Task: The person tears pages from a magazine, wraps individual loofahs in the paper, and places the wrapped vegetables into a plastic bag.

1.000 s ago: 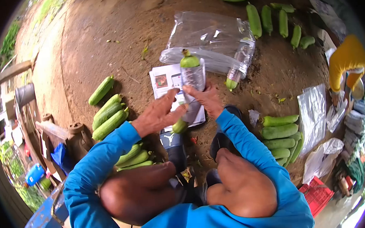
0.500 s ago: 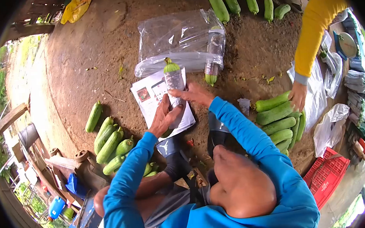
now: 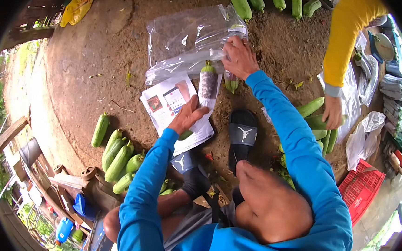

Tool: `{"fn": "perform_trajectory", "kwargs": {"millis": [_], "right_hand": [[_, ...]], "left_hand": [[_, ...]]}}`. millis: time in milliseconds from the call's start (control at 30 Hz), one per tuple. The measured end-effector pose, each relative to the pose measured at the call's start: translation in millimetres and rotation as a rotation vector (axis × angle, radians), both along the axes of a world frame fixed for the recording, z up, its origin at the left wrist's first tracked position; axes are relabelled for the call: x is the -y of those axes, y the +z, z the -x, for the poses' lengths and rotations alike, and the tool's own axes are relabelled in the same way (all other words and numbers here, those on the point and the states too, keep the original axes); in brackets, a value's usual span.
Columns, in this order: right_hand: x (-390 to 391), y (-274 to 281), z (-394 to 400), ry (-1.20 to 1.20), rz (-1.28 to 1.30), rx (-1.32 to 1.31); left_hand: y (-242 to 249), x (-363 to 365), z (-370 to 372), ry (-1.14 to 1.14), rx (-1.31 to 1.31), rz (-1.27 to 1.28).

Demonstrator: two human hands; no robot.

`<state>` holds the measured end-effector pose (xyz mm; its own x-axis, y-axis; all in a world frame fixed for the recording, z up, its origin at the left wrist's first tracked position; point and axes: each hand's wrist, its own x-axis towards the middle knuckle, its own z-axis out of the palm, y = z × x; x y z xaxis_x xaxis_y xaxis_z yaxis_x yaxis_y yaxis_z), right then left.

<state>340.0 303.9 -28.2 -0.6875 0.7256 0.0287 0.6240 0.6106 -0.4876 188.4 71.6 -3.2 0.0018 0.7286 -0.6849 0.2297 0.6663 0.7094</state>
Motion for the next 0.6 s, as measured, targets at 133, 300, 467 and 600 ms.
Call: {"fn": "perform_trajectory", "kwargs": {"millis": [133, 300, 467, 600], "right_hand": [[1.1, 0.5, 0.7, -0.024, -0.079, -0.248], [-15.9, -10.0, 9.9, -0.185, -0.036, -0.294], [-19.7, -16.9, 6.7, -0.103, 0.047, -0.419], [0.9, -9.8, 3.7, -0.037, 0.048, -0.454]], "left_hand": [[-10.0, -53.2, -4.8, 0.054, -0.033, -0.176], [-4.4, -68.9, -13.5, 0.013, -0.101, -0.173], [-9.3, -43.8, -1.9, 0.048, -0.067, -0.162], [-28.8, -59.1, 19.6, 0.136, -0.083, -0.134]]}}
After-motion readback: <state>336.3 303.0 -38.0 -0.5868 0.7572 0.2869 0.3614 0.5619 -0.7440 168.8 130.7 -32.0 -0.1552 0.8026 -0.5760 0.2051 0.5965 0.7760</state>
